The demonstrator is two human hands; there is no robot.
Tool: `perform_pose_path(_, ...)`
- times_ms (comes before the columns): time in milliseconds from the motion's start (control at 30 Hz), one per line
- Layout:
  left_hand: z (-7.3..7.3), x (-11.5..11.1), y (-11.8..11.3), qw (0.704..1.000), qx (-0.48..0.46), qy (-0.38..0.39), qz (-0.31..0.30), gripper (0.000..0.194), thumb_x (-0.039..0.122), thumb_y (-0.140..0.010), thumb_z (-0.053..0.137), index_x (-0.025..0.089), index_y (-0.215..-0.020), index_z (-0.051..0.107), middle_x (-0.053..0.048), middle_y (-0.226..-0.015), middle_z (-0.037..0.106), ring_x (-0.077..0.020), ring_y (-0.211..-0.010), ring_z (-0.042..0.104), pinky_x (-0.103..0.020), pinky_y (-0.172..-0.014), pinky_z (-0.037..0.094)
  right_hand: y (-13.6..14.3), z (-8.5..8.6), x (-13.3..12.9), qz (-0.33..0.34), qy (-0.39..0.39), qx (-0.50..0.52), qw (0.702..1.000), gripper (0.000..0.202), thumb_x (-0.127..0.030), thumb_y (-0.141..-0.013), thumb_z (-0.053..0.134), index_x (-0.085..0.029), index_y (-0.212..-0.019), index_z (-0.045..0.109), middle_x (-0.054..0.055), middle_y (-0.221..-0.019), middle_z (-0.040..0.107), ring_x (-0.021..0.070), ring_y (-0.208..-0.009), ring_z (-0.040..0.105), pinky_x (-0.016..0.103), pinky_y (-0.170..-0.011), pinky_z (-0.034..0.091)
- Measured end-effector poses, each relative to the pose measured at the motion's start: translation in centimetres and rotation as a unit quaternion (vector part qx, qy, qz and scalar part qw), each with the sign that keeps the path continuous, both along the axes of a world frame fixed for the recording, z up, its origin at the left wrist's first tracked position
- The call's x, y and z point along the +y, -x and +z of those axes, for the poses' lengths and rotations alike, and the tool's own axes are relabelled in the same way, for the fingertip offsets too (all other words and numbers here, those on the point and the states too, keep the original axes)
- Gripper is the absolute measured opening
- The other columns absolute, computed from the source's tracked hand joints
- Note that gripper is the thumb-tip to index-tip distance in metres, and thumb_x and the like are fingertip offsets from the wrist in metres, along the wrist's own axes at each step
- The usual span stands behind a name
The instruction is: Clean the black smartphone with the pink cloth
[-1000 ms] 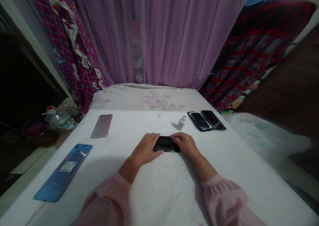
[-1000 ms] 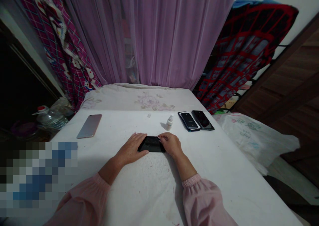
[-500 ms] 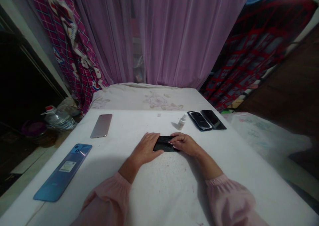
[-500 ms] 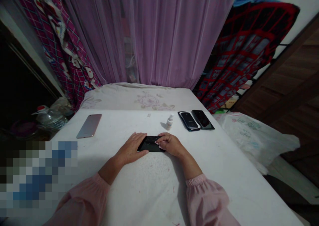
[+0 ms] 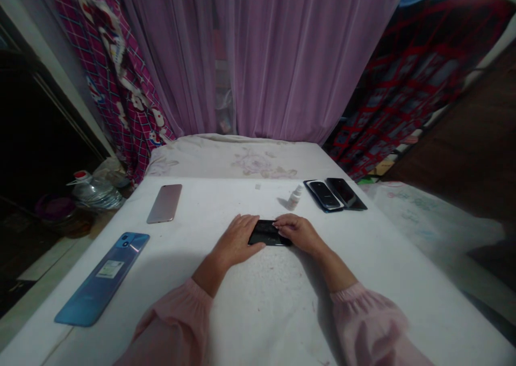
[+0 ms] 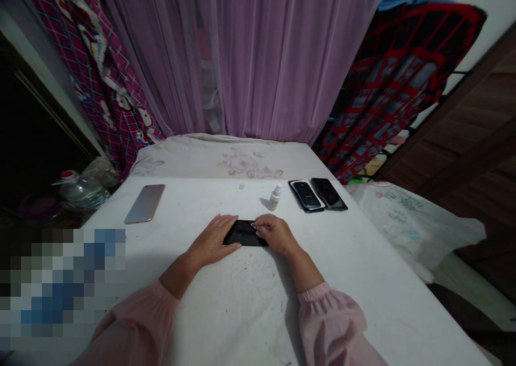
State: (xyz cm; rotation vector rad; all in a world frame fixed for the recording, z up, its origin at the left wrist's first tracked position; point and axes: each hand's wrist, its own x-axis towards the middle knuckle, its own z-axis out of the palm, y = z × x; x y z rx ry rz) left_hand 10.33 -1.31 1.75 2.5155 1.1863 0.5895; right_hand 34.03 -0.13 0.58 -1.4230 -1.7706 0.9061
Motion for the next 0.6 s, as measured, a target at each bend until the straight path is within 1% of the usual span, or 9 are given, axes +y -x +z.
perform_pose_path(100, -0.1, 0.1, 0.0, 1.000, -0.003, 0.002, 0.000, 0.062, 0.041, -0.083, 0.062, 0.020, -0.138, 0.041, -0.013, -0.136, 0.055, -0.0296, -0.129, 0.047, -0.052, -0.115, 0.026, -0.6, 0.3, -0.3, 0.068, 0.045, 0.047, 0.996, 0.021, -0.024, -0.067, 0.067, -0.020, -0.084, 0.079, 0.009, -0.121, 0.062, 0.0192, -0.093, 0.065, 0.032, -0.080, 0.053)
perform_pose_path(133, -0.2, 0.1, 0.0, 1.000, -0.004, 0.002, -0.001, 0.062, 0.041, -0.083, 0.063, 0.020, -0.138, 0.041, -0.013, -0.136, 0.055, -0.0296, -0.129, 0.047, -0.052, -0.115, 0.026, -0.7, 0.3, -0.4, 0.079, 0.056, 0.054, 0.994, 0.022, -0.025, -0.066, 0.067, -0.020, -0.084, 0.079, 0.010, -0.125, 0.060, 0.0192, -0.092, 0.065, 0.032, -0.079, 0.053)
perform_pose_path(200, -0.2, 0.1, 0.1, 1.000, -0.008, 0.001, -0.002, 0.063, 0.040, -0.083, 0.063, 0.021, -0.139, 0.041, -0.013, -0.137, 0.054, -0.0295, -0.129, 0.047, -0.052, -0.114, 0.027, -0.8, 0.4, -0.4, 0.080, 0.065, 0.060, 0.993, 0.021, -0.024, -0.066, 0.068, -0.020, -0.084, 0.079, 0.010, -0.125, 0.059, 0.0194, -0.092, 0.065, 0.032, -0.078, 0.053)
perform_pose_path(300, -0.2, 0.1, 0.0, 1.000, -0.007, -0.004, -0.003, 0.063, 0.039, -0.083, 0.064, 0.019, -0.138, 0.041, -0.014, -0.136, 0.054, -0.0294, -0.129, 0.047, -0.052, -0.114, 0.027, -0.4, 0.2, -0.3, 0.056, 0.060, 0.050, 0.995, 0.022, -0.019, -0.064, 0.067, -0.021, -0.082, 0.079, 0.009, -0.120, 0.062, 0.0194, -0.092, 0.065, 0.031, -0.079, 0.053)
perform_pose_path(400, 0.0, 0.0, 0.0, 1.000, -0.002, -0.008, -0.005, 0.063, 0.038, -0.082, 0.065, 0.017, -0.137, 0.042, -0.015, -0.135, 0.055, -0.0296, -0.128, 0.048, -0.052, -0.114, 0.028, 0.1, 0.0, 0.0, 0.017, 0.037, 0.020, 0.999, 0.023, -0.016, -0.066, 0.065, -0.023, -0.083, 0.078, 0.007, -0.112, 0.067, 0.0186, -0.091, 0.066, 0.031, -0.083, 0.052)
perform_pose_path(533, 0.1, 0.0, -0.1, 1.000, -0.001, -0.010, -0.004, 0.064, 0.038, -0.082, 0.066, 0.016, -0.137, 0.042, -0.015, -0.136, 0.055, -0.0299, -0.129, 0.047, -0.052, -0.114, 0.028, 0.9, -0.2, 0.1, -0.058, -0.004, -0.063, 0.996, 0.022, -0.019, -0.072, 0.062, -0.028, -0.086, 0.077, 0.001, -0.096, 0.073, 0.0187, -0.088, 0.066, 0.033, -0.086, 0.051)
perform_pose_path(600, 0.1, 0.0, -0.1, 1.000, -0.002, -0.011, -0.003, 0.064, 0.038, -0.082, 0.065, 0.017, -0.137, 0.042, -0.014, -0.136, 0.055, -0.0297, -0.129, 0.048, -0.052, -0.114, 0.029, 1.0, -0.2, 0.2, -0.079, -0.013, -0.100, 0.992, 0.022, -0.020, -0.074, 0.062, -0.030, -0.088, 0.076, 0.000, -0.092, 0.074, 0.0192, -0.087, 0.066, 0.034, -0.085, 0.051)
